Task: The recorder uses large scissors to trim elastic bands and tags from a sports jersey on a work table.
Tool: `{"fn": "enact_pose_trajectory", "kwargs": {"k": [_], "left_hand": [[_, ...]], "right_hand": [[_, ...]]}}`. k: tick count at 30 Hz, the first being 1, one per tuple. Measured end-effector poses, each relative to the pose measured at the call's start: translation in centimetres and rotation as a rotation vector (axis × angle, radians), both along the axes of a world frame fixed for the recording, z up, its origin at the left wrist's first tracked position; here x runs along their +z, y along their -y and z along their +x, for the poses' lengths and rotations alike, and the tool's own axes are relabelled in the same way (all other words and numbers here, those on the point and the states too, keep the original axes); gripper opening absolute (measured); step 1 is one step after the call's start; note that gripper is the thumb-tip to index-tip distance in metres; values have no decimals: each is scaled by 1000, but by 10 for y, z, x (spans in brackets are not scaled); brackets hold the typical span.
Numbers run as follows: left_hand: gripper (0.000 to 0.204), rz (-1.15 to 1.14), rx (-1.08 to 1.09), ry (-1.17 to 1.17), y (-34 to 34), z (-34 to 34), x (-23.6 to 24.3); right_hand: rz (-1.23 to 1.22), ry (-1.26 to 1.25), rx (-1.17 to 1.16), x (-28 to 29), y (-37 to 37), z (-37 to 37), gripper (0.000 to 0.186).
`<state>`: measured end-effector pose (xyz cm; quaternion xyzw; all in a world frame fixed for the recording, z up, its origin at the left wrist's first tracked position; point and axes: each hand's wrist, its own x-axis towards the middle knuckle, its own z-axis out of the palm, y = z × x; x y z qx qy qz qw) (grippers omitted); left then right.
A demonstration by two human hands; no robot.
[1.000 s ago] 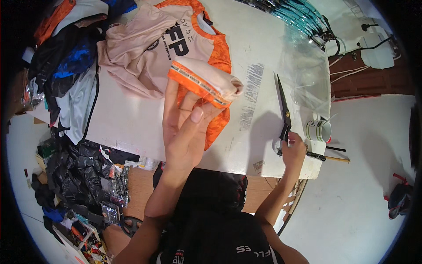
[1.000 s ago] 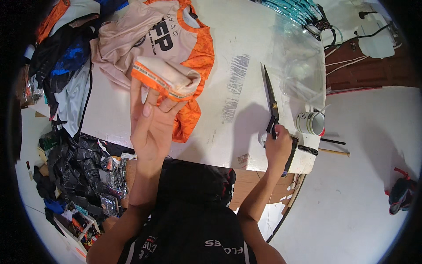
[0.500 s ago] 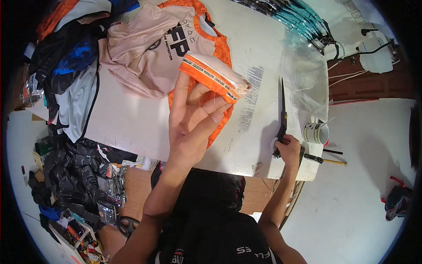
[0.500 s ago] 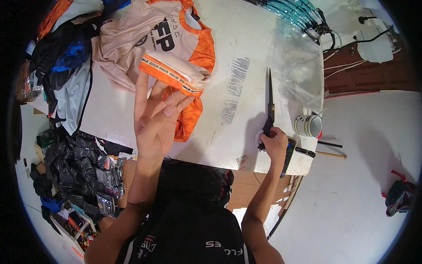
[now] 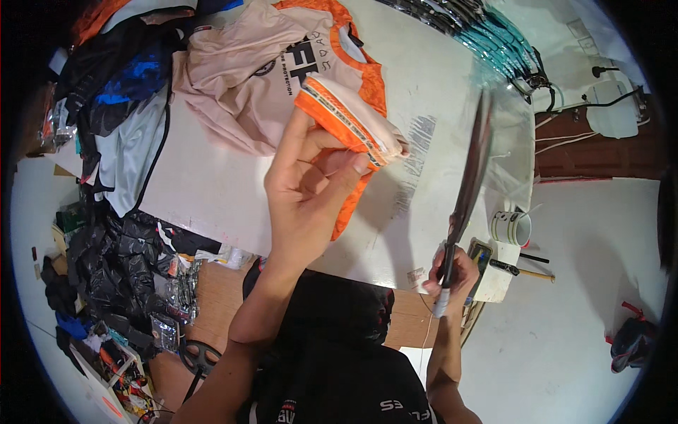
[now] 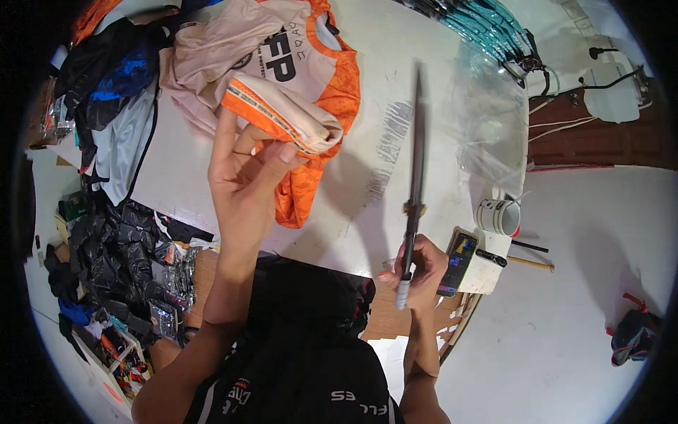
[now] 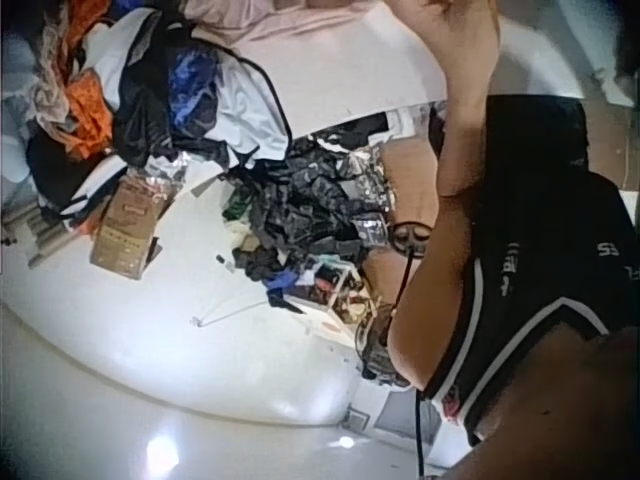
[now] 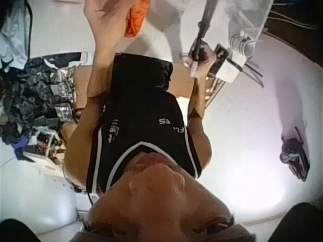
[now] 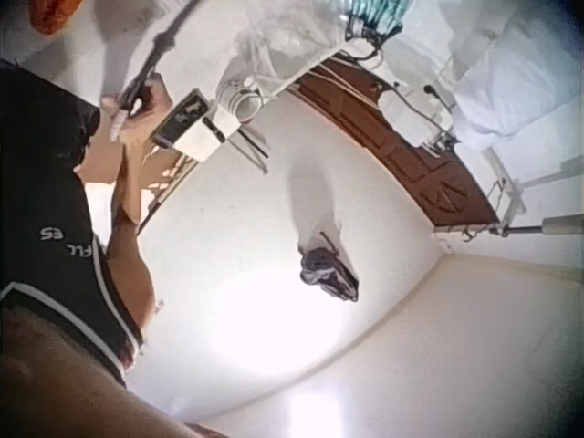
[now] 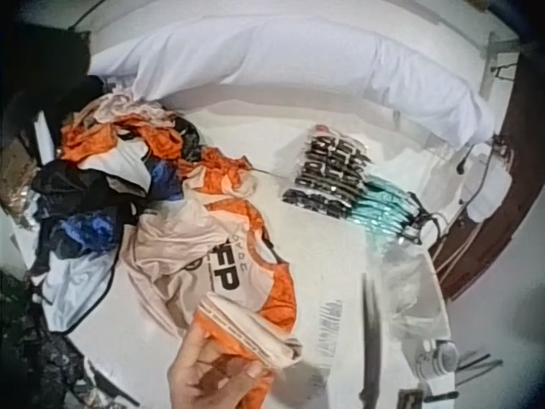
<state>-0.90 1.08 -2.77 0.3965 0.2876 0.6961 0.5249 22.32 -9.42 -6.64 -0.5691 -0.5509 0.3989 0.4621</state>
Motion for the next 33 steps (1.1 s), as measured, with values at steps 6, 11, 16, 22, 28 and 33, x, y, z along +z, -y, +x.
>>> {"fn": "enact_pose_trajectory", "kwargs": {"k": [6, 11, 16, 22, 28, 33], "left_hand": [[69, -5, 59, -18, 1, 2, 14], [70, 16, 125, -11, 3, 0, 22], [70, 42, 130, 30, 3, 2, 24], [68, 100, 152, -98, 2, 1, 20], [71, 111, 101, 13, 1, -2, 15], [71, 120, 114, -15, 1, -1, 12]], "right_hand": [[288, 586, 33, 40, -9, -7, 57], [370, 693, 5, 43, 0, -2, 51], [344, 757, -41, 42, 2, -3, 48], [298, 688, -31, 38, 2, 1, 49], [287, 636, -32, 39, 1, -3, 49], [301, 682, -20, 39, 3, 0, 48]]}}
